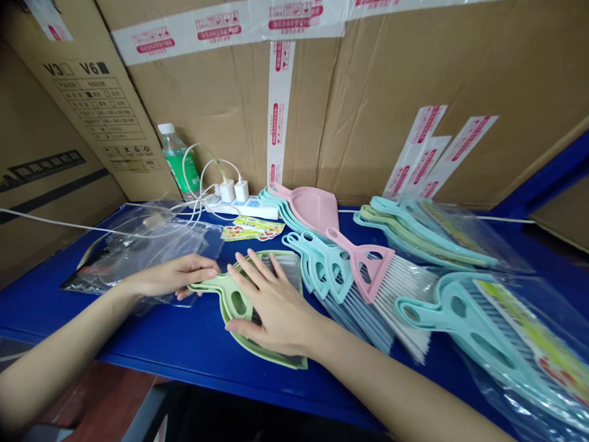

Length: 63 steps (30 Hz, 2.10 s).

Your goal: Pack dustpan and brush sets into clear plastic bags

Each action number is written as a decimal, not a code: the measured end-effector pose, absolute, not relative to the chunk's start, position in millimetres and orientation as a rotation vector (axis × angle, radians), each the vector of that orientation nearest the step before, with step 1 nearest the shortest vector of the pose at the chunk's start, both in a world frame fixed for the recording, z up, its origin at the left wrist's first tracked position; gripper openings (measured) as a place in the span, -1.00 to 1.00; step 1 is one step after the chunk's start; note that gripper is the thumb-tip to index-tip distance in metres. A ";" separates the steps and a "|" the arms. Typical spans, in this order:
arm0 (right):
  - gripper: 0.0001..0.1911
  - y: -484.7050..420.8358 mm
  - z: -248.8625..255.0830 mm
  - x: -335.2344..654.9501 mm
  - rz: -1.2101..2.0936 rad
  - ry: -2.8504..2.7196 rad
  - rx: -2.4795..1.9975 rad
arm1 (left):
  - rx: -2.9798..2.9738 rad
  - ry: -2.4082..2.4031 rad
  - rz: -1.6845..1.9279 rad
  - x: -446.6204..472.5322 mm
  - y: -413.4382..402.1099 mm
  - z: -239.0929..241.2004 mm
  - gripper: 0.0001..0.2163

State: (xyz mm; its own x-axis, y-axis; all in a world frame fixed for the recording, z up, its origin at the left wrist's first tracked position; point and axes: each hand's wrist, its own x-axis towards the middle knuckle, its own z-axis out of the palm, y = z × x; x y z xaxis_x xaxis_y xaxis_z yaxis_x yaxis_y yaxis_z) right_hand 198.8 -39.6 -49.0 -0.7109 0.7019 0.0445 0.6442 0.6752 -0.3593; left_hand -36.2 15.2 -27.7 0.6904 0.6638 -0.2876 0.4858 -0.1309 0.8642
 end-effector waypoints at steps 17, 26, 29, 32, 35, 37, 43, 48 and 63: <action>-0.22 -40.3 -51.5 198.1 0.505 -2.703 -1.106 | 1.623 0.835 0.283 -32.3 17.1 -33.7 -0.49; -0.22 -40.9 -53.5 197.8 0.463 -2.711 -1.105 | 1.613 0.883 0.275 -32.7 16.5 -34.1 -0.52; -0.21 -40.6 -54.0 198.0 0.472 -2.705 -1.105 | 1.612 0.888 0.271 -32.4 16.4 -33.8 -0.53; -0.21 -40.5 -54.0 198.2 0.480 -2.705 -1.114 | 1.611 0.883 0.269 -32.5 16.7 -32.9 -0.53; -0.21 -40.6 -53.3 198.1 0.485 -2.705 -1.116 | 1.601 0.870 0.263 -33.4 17.3 -32.4 -0.54; -0.21 -40.7 -52.9 197.8 0.491 -2.710 -1.119 | 1.597 0.876 0.255 -34.2 17.6 -32.5 -0.57; -0.20 -40.6 -53.2 197.6 0.466 -2.701 -1.102 | 1.610 0.898 0.233 -35.5 18.7 -33.8 -0.58; -0.21 -40.8 -53.5 198.0 0.455 -2.711 -1.111 | 1.643 0.906 0.225 -35.7 18.8 -33.7 -0.61; -0.19 -42.4 -53.2 196.7 0.498 -2.734 -1.112 | 1.707 0.891 0.218 -32.8 18.6 -31.1 -0.64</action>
State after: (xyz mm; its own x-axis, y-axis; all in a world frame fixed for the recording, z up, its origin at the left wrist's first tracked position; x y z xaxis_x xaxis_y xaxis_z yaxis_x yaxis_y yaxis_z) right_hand 196.7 -42.4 -53.2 -0.7142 0.6998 0.0122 0.6506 0.6702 -0.3571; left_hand -32.8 18.6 -31.1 0.6955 0.6555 -0.2944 0.4454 -0.0718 0.8924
